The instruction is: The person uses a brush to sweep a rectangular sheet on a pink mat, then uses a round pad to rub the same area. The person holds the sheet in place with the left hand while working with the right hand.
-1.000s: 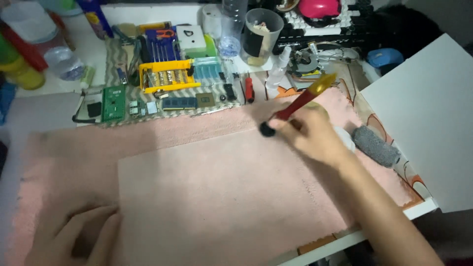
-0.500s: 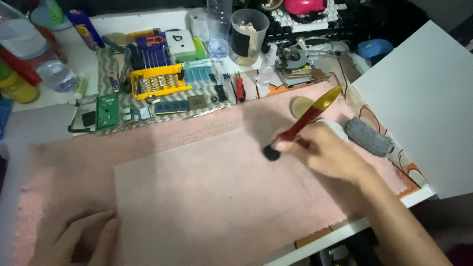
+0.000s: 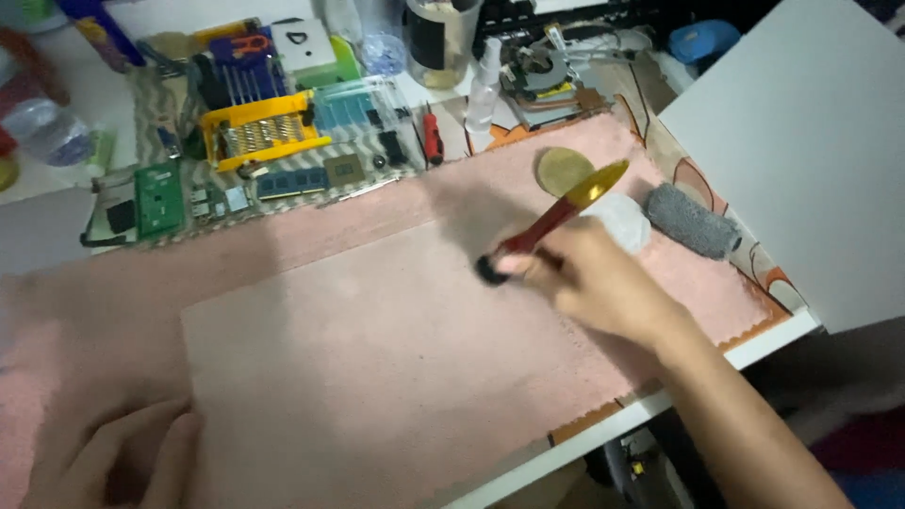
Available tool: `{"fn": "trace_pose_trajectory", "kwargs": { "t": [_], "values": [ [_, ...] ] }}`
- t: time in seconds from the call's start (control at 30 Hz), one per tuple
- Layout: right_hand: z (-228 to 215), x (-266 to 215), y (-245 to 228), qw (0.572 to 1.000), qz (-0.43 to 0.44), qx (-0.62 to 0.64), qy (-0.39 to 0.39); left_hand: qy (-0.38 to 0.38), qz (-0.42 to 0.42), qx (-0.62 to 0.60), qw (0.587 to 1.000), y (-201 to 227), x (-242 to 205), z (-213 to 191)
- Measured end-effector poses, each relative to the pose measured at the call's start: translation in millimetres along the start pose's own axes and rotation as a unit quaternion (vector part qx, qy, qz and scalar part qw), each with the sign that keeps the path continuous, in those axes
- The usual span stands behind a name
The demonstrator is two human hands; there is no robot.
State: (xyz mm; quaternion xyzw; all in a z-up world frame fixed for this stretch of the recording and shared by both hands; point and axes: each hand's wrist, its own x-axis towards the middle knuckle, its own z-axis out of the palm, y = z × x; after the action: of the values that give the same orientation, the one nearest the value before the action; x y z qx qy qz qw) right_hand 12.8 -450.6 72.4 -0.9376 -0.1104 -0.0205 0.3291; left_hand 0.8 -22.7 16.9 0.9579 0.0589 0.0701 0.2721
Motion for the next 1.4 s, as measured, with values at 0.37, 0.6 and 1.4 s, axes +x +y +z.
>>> {"fn": "trace_pose_trajectory", "kwargs": {
  "t": [0.37, 0.6, 1.4],
  "values": [
    [-2, -39, 0, 0.999, -0.023, 0.028, -0.035, 0.03, 0.089, -0.055, 0.994, -14, -5, 5],
    [-12, -58, 9, 1.0, -0.002, -0.026, -0.006, 0.05, 0.114, -0.09, 0.988, -29, -4, 15],
    [165, 6, -173, 0.963, -0.241, 0.093, -0.076, 0.024, 0.239, -0.192, 0.952, -32, 14, -10]
  ]
}}
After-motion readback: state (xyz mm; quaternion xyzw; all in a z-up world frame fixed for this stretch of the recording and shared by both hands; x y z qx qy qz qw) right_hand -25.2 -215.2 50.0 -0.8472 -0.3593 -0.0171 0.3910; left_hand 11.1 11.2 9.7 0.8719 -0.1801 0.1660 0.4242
